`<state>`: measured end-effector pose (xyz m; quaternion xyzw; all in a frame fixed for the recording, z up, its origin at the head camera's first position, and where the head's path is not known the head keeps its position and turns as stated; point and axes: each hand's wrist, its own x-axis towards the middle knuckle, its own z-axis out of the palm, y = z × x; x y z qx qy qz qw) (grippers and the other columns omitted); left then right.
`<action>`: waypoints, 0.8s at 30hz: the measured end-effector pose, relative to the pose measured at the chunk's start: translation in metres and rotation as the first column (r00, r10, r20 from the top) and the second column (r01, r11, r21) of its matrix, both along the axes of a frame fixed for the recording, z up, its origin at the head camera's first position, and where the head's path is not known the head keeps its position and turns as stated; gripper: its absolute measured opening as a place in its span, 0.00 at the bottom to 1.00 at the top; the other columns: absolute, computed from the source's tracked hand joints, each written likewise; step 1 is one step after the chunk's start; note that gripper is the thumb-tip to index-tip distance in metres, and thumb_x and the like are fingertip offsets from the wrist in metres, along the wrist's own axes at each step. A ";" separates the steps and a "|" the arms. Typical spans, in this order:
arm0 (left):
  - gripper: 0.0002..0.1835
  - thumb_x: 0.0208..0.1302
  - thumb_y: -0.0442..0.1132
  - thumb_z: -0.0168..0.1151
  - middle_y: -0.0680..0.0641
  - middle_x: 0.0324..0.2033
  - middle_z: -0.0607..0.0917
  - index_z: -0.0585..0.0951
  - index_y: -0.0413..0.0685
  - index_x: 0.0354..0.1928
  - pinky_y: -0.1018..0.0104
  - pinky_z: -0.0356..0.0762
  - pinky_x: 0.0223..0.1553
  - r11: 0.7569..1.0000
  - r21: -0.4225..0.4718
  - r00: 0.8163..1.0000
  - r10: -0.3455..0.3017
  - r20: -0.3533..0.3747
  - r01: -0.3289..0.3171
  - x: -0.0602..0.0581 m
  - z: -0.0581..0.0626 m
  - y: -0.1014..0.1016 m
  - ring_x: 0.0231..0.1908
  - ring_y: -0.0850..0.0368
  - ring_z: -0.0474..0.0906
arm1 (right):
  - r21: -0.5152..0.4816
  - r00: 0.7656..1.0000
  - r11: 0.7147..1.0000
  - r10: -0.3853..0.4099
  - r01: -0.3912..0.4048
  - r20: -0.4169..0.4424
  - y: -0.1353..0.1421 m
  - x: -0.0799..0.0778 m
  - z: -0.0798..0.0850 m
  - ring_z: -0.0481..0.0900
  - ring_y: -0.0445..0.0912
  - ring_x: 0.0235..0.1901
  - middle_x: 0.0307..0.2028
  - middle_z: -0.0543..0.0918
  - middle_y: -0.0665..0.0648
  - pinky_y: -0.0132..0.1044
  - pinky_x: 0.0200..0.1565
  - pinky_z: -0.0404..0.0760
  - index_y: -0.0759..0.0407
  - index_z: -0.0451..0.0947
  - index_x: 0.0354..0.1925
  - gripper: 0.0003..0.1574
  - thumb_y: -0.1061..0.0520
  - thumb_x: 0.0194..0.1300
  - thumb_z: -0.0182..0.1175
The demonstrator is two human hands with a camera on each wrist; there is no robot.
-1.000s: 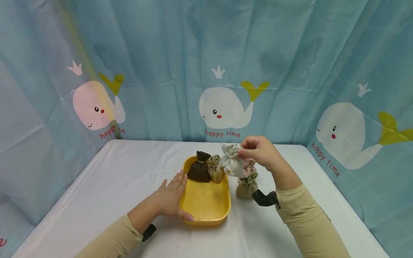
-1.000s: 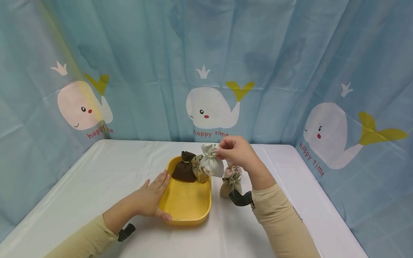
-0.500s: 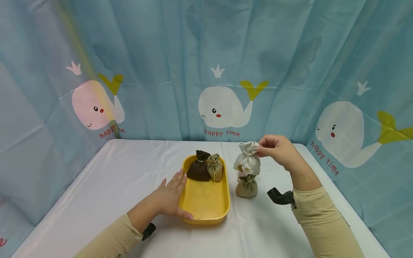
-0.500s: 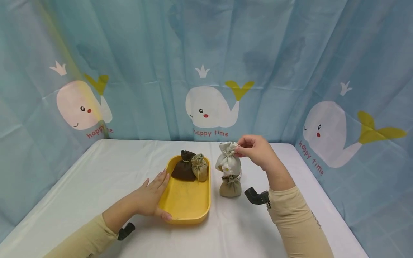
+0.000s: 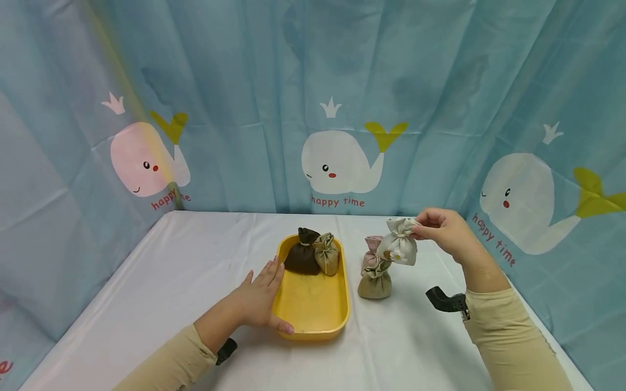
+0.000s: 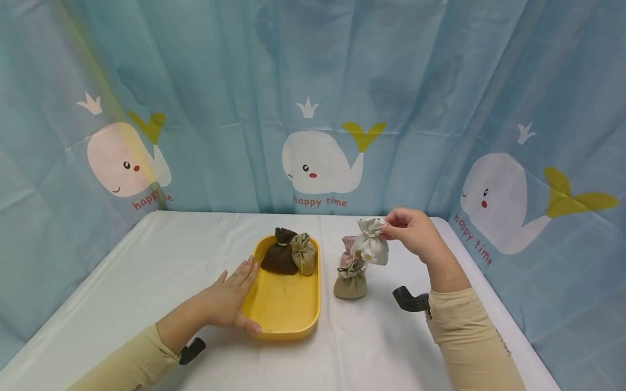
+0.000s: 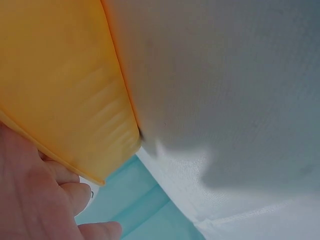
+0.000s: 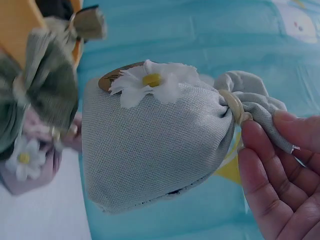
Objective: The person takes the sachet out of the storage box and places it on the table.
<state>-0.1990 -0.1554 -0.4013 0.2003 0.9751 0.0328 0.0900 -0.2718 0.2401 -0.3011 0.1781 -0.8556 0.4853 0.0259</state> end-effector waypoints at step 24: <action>0.74 0.26 0.85 0.47 0.40 0.70 0.36 0.41 0.41 0.71 0.39 0.45 0.62 1.000 -0.005 1.000 0.000 -0.003 0.000 0.002 0.001 0.000 0.69 0.46 0.35 | 0.083 0.984 0.984 -0.166 0.160 0.070 0.029 -0.021 -0.044 0.81 0.42 0.32 0.34 0.80 0.63 0.33 0.38 0.80 0.72 0.74 0.38 0.14 0.59 0.64 0.56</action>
